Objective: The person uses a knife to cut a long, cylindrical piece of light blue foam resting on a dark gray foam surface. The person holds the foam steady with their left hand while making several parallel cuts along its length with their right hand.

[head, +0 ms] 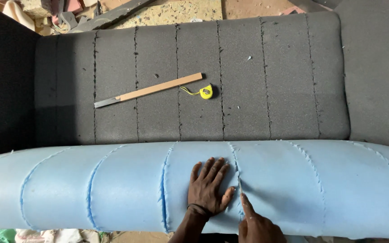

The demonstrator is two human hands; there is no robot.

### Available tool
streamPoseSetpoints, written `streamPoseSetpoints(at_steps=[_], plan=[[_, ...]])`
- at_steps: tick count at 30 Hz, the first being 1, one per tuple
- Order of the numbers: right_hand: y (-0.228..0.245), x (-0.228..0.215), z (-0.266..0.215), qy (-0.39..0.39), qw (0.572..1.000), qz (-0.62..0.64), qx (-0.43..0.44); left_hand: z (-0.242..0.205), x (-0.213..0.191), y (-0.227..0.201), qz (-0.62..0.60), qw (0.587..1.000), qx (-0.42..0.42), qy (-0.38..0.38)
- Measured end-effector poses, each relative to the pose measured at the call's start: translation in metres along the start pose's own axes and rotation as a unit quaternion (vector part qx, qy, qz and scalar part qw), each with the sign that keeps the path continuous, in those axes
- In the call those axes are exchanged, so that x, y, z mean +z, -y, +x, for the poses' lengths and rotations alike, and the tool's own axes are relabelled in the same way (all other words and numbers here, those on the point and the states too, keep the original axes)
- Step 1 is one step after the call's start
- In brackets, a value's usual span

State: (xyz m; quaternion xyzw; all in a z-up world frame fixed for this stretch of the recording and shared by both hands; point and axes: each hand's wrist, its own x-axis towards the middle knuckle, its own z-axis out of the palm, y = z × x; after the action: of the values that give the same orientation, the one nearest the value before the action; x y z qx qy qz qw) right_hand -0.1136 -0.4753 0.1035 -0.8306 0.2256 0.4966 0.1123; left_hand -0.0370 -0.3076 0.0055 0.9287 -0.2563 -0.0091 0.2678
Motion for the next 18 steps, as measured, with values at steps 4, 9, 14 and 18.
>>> streamPoseSetpoints(at_steps=[4,9,14,18], plan=[[-0.021,0.038,0.007,-0.13,0.991,0.01,-0.009,-0.001,0.0,-0.001,-0.005,1.0,0.0,0.007],[0.007,0.01,0.017,-0.109,0.994,0.01,0.01,0.0,0.0,-0.001,0.007,1.0,0.004,0.013],[0.009,-0.034,-0.02,0.04,0.999,-0.011,0.027,0.0,-0.001,-0.002,0.003,1.0,-0.005,0.021],[-0.046,0.081,0.008,-0.168,0.985,0.024,-0.005,-0.001,0.001,-0.004,-0.003,1.0,-0.005,0.013]])
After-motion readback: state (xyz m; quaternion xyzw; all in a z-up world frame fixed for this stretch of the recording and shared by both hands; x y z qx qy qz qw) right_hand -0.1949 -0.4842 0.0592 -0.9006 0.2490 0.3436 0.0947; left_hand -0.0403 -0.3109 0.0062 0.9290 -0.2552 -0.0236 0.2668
